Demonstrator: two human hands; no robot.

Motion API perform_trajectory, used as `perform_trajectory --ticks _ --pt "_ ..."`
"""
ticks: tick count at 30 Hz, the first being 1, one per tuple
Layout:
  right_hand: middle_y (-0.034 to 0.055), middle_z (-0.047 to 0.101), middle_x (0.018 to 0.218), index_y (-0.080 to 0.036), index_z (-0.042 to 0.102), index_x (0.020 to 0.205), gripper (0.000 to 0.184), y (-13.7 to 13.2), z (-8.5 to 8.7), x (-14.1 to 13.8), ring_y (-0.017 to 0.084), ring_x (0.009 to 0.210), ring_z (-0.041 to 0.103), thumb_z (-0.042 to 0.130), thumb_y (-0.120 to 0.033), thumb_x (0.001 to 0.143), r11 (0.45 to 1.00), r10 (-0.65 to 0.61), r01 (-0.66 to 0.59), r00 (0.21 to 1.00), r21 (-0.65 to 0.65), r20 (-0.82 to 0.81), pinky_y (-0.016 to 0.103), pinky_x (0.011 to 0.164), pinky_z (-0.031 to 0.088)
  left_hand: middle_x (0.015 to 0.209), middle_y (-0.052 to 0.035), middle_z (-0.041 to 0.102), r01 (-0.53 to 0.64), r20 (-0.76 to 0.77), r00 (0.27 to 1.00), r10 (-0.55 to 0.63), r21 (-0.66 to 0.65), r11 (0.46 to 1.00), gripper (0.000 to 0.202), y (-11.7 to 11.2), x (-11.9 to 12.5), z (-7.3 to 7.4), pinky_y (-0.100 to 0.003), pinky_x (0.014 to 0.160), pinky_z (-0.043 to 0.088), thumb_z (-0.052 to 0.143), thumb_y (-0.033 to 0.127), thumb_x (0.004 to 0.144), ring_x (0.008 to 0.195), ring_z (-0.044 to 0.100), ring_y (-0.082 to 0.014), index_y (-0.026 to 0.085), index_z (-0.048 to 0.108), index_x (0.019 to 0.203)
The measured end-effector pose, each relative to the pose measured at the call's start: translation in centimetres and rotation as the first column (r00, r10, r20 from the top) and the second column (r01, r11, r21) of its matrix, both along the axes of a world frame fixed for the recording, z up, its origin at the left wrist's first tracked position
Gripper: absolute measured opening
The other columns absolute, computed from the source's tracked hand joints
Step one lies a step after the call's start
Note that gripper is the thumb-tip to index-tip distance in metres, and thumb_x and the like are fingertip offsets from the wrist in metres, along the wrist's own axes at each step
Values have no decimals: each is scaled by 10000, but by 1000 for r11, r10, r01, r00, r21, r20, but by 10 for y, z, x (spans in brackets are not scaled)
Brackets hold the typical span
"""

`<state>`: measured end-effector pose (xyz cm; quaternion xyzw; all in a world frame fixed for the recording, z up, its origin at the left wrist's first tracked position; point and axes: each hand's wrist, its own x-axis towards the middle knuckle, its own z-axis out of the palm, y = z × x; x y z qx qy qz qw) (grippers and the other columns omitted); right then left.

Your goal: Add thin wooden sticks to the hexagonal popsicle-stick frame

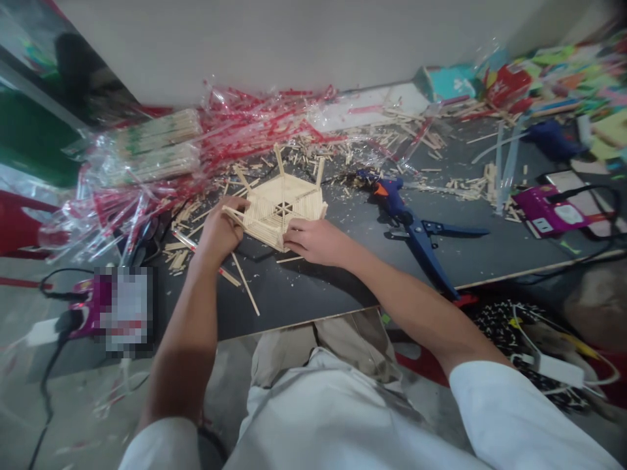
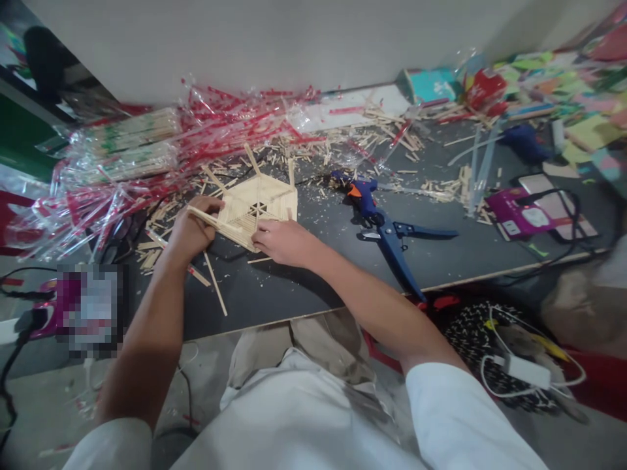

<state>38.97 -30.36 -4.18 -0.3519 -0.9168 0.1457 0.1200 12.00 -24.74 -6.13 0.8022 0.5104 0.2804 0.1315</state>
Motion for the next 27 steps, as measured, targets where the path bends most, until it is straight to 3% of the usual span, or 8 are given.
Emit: perform_trajectory --ticks 3,6,12,15,18,21,23,27 --pt "131 682 1130 -103 732 1118 354 -2 4 -4 193 959 652 409 -248 1097 999 -33 33 997 13 70 315 773 428 1026 -85 773 -121 71 990 122 -22 992 411 3 14 -11 -362 916 576 533 155 735 905 728 -237 186 709 1105" --pt "139 696 1121 -109 728 1137 368 -5 5 -12 214 998 664 399 -272 1104 991 -133 129 983 41 124 321 749 420 1085 -100 777 -185 65 981 184 11 983 436 4 22 -11 -364 946 559 515 139 756 983 734 -245 170 697 1150" --pt "104 753 960 -137 730 1038 366 -11 9 -11 194 820 675 407 -298 1099 967 -220 196 965 162 142 325 619 331 909 -84 769 -488 -126 861 492 68 870 307 -7 18 21 -399 882 524 531 248 878 880 708 -266 191 739 1097" --pt "61 693 754 -177 680 815 460 -9 14 12 151 670 599 388 -396 1095 902 -258 287 957 322 -128 318 586 317 836 -67 756 -454 -198 873 446 8 891 257 -17 14 34 -369 830 515 556 287 878 834 697 -252 201 762 1006" --pt "45 596 667 -206 589 738 494 -1 16 38 147 627 549 364 -472 1089 758 -357 560 786 336 -505 322 627 385 848 -81 758 -356 -252 911 328 -78 931 277 -24 14 41 -357 770 507 559 342 897 799 688 -252 186 765 998" --pt "64 609 747 -217 607 840 444 14 12 56 189 717 610 359 -497 1080 691 -421 685 639 229 -643 362 732 462 888 -83 771 -248 -260 946 193 -198 948 260 -27 13 44 -337 752 504 590 335 885 793 690 -236 179 767 992" --pt "70 637 787 -215 627 881 373 24 6 61 201 742 625 413 -464 1060 707 -439 682 632 189 -638 372 757 484 879 -70 768 -167 -240 965 106 -252 953 243 -27 12 44 -328 761 508 616 325 873 771 684 -216 179 766 998" --pt "67 707 843 -193 683 919 195 37 -9 59 177 699 619 528 -301 965 815 -422 573 684 81 -595 333 701 493 875 -64 755 -60 -198 980 7 -266 962 237 -27 11 41 -326 765 524 654 354 872 773 677 -206 175 748 996"
